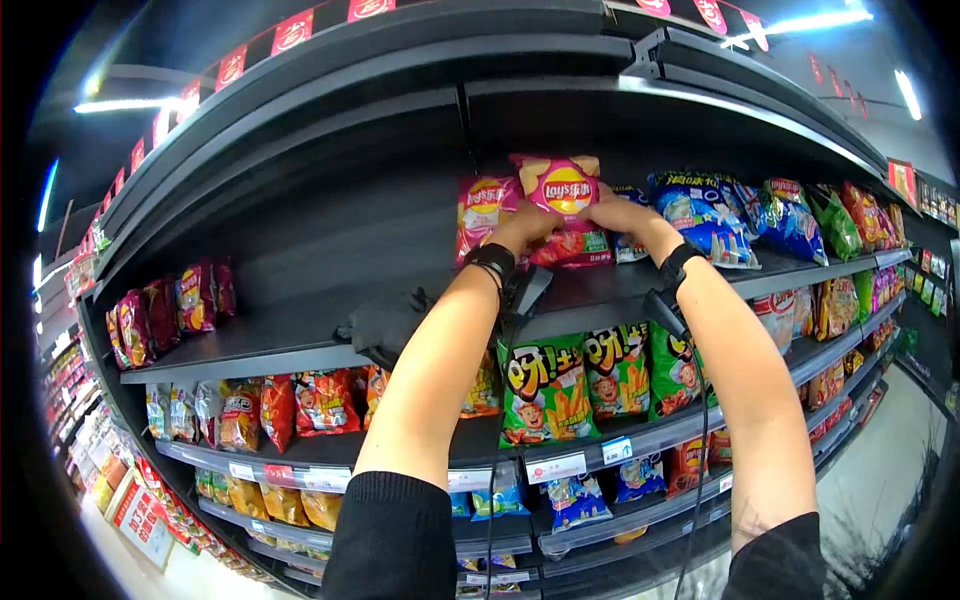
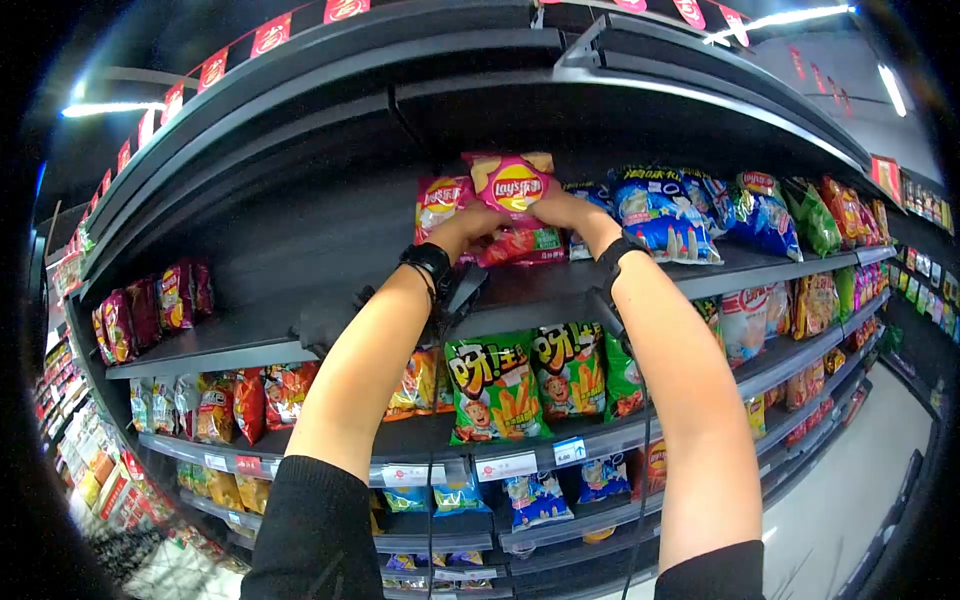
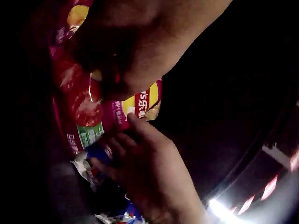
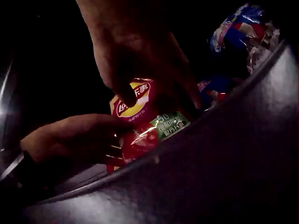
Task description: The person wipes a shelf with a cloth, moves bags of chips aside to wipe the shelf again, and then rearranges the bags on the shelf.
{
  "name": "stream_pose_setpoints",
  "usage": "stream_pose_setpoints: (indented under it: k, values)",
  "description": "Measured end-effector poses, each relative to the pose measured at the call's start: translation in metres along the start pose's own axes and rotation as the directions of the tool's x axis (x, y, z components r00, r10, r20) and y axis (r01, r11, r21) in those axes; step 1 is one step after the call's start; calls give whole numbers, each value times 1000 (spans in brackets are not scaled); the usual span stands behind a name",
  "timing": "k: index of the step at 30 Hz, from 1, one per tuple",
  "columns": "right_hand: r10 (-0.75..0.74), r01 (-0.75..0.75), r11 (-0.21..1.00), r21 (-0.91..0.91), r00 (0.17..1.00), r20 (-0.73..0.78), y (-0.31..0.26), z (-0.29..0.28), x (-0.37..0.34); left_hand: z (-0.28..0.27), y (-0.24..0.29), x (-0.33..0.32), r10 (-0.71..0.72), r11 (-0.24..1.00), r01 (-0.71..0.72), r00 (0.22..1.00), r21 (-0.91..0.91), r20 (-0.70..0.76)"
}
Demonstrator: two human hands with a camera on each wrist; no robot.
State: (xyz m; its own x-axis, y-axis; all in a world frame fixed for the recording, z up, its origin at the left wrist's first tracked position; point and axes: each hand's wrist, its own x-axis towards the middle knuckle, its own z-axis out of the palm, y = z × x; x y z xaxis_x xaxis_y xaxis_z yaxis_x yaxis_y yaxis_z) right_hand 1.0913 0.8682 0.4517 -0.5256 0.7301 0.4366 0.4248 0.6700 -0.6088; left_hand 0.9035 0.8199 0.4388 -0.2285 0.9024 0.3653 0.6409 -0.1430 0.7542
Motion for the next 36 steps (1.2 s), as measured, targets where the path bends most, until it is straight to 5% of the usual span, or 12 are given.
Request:
stream_pose_setpoints:
  k: [2, 9, 12, 14, 17, 20, 25, 27, 29, 30, 32, 36]
  values:
    - [223, -226, 973, 55, 973, 49, -20, 3, -24, 5, -9, 5, 35, 998, -30, 997, -59, 73]
    - [171, -172, 977, 129, 985, 17, -40, 1, -44, -9, -11, 3, -101, 981, 133, 973, -143, 209]
    - [104, -78, 974, 211, 988, -116, -27, -9, -36, -7, -15, 16, 229, 926, -194, 971, -322, 72]
    - [78, -46, 975, 216, 986, -145, -42, -21, -51, -11, 12, -23, 282, 852, -301, 953, -428, -109]
    - [-71, 99, 988, 116, 972, -225, -57, -27, -72, 8, 18, 26, 385, 807, -447, 894, -386, -230]
    - [-110, 148, 976, 163, 970, -219, -84, -21, -106, -28, 58, -63, 204, 930, -242, 966, -275, -159]
    - [-244, 274, 932, 236, 958, -149, -65, -24, -104, -26, 60, -104, 129, 942, -196, 961, -273, -244]
    - [-288, 333, 895, 298, 940, -185, -71, -10, -113, -35, 45, -107, 508, 860, -478, 836, 178, -207]
    - [-334, 376, 881, 287, 924, -186, -91, 8, -129, -49, 24, -120, 644, 764, -634, 760, 122, -86]
    - [-379, 417, 859, 297, 908, -179, -98, 16, -135, -75, 29, -159, 573, 810, -565, 820, 158, -2]
    - [-369, 407, 876, 258, 911, -183, -122, 33, -154, -101, 24, -206, 322, 887, -333, 943, -319, -86]
    - [-466, 505, 804, 315, 863, -195, -172, 79, -154, -175, -5, -250, 280, 908, -281, 959, -311, -51]
